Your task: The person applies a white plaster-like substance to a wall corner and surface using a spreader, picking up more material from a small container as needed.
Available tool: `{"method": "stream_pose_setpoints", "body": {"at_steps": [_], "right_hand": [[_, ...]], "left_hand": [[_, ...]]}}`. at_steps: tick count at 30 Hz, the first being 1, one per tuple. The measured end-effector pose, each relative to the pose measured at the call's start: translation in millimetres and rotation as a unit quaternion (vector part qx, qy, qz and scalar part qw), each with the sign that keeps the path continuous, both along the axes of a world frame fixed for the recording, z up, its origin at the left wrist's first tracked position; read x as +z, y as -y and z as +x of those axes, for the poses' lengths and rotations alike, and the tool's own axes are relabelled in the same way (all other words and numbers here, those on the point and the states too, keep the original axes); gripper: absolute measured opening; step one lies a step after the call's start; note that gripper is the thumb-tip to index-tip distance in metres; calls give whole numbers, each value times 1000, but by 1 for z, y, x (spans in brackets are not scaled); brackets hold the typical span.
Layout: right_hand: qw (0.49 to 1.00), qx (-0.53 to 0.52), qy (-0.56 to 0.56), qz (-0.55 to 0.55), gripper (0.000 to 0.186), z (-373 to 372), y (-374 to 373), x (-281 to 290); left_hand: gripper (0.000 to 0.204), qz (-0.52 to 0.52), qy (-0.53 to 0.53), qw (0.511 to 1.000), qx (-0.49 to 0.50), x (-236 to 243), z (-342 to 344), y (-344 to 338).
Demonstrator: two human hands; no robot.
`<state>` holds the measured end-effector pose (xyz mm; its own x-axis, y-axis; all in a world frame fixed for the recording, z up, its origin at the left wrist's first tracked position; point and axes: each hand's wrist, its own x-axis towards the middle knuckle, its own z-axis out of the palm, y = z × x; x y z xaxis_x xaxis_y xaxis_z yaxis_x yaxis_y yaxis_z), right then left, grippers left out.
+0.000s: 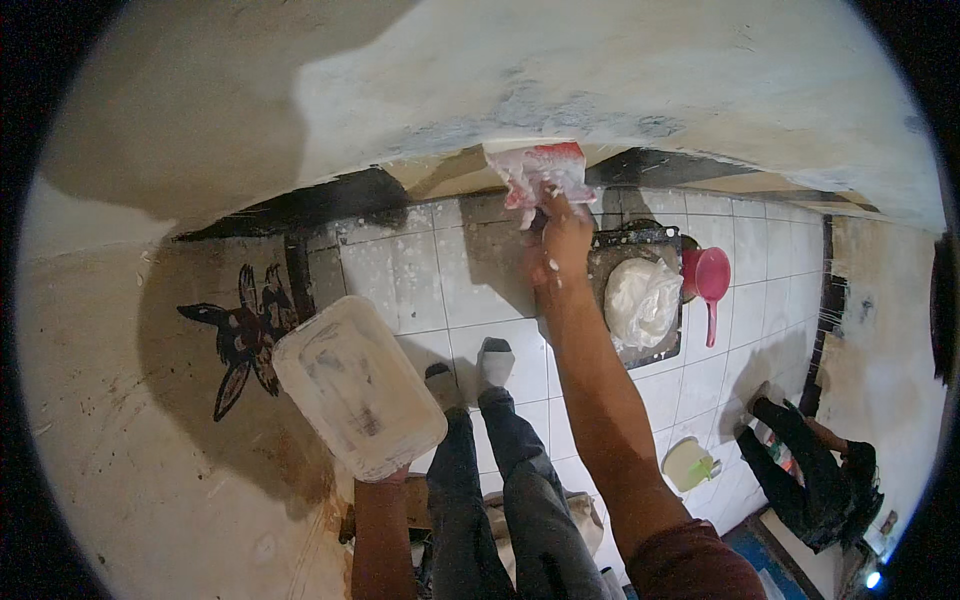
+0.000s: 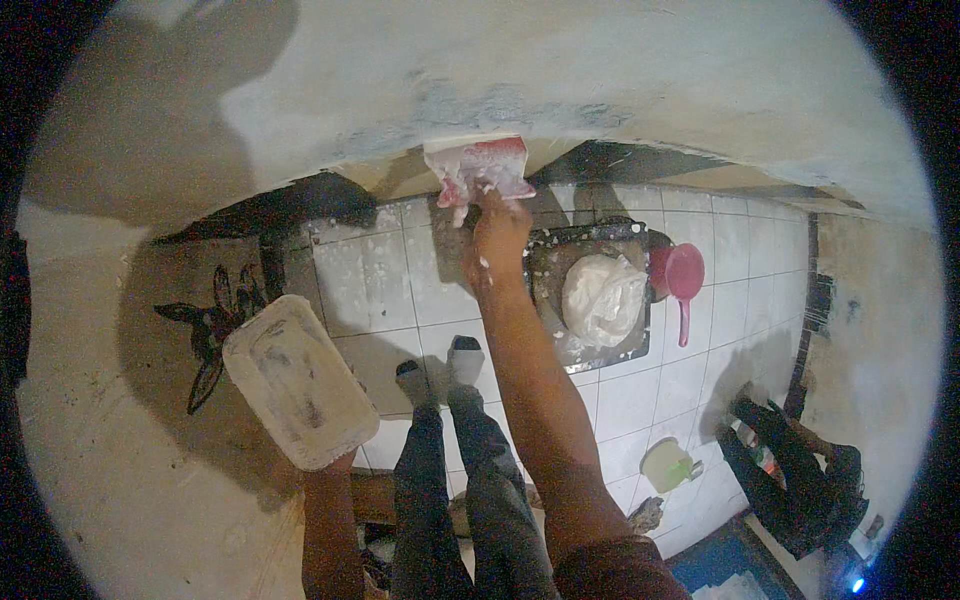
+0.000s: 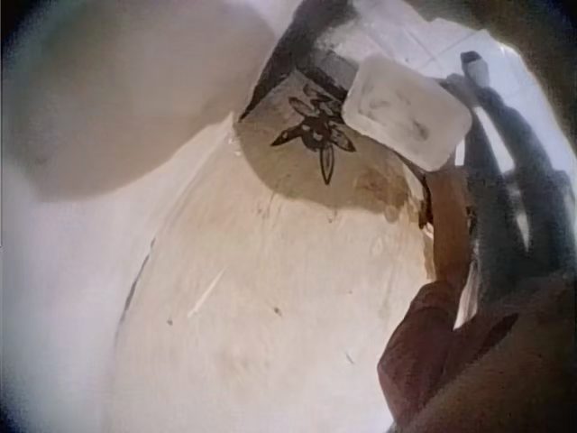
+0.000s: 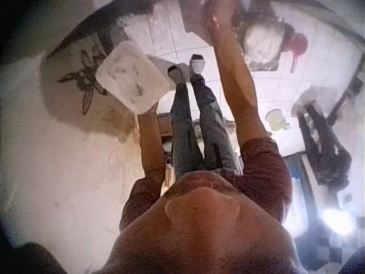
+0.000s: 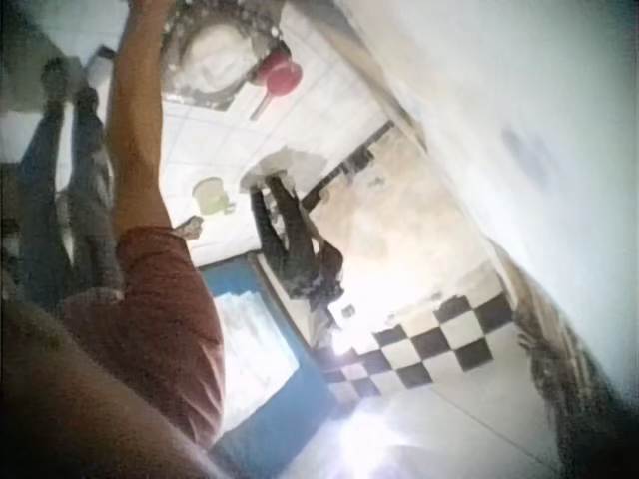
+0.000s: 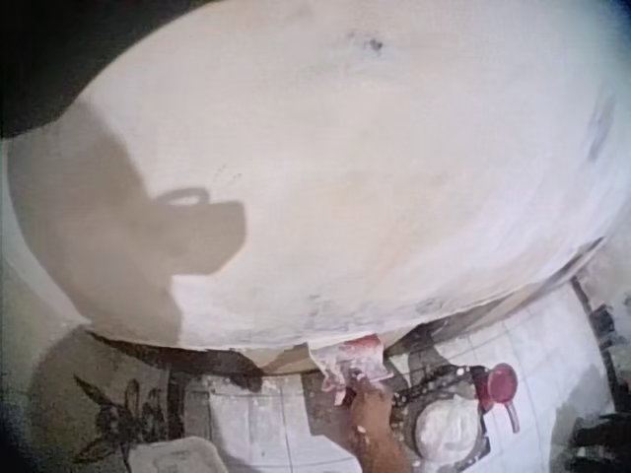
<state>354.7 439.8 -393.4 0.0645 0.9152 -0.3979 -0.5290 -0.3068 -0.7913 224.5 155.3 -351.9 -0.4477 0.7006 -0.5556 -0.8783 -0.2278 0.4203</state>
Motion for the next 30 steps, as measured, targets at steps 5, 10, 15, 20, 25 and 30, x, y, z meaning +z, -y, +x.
{"method": "stream_pose_setpoints", "body": {"at_steps": [5, 10, 15, 20, 25, 30], "right_hand": [[999, -7, 48, -24, 16, -12, -32, 32], [994, 30, 103, -13, 20, -23, -49, 110], [985, 54, 164, 27, 18, 7, -6, 140], [997, -1, 68, -40, 20, 23, 27, 63], [995, 38, 4, -90, 21, 14, 20, 8], [994, 31, 0, -108, 20, -11, -2, 15]], "left_hand": [[66, 36, 10, 999, 18, 4, -7, 2], [67, 61, 50, 997, 1, 4, -12, 5], [66, 53, 107, 992, 35, -6, -9, 19], [71, 8, 124, 992, 40, -15, -11, 34], [71, -17, 77, 997, -13, 3, -5, 27], [71, 15, 99, 995, 1, 4, -7, 38]]}}
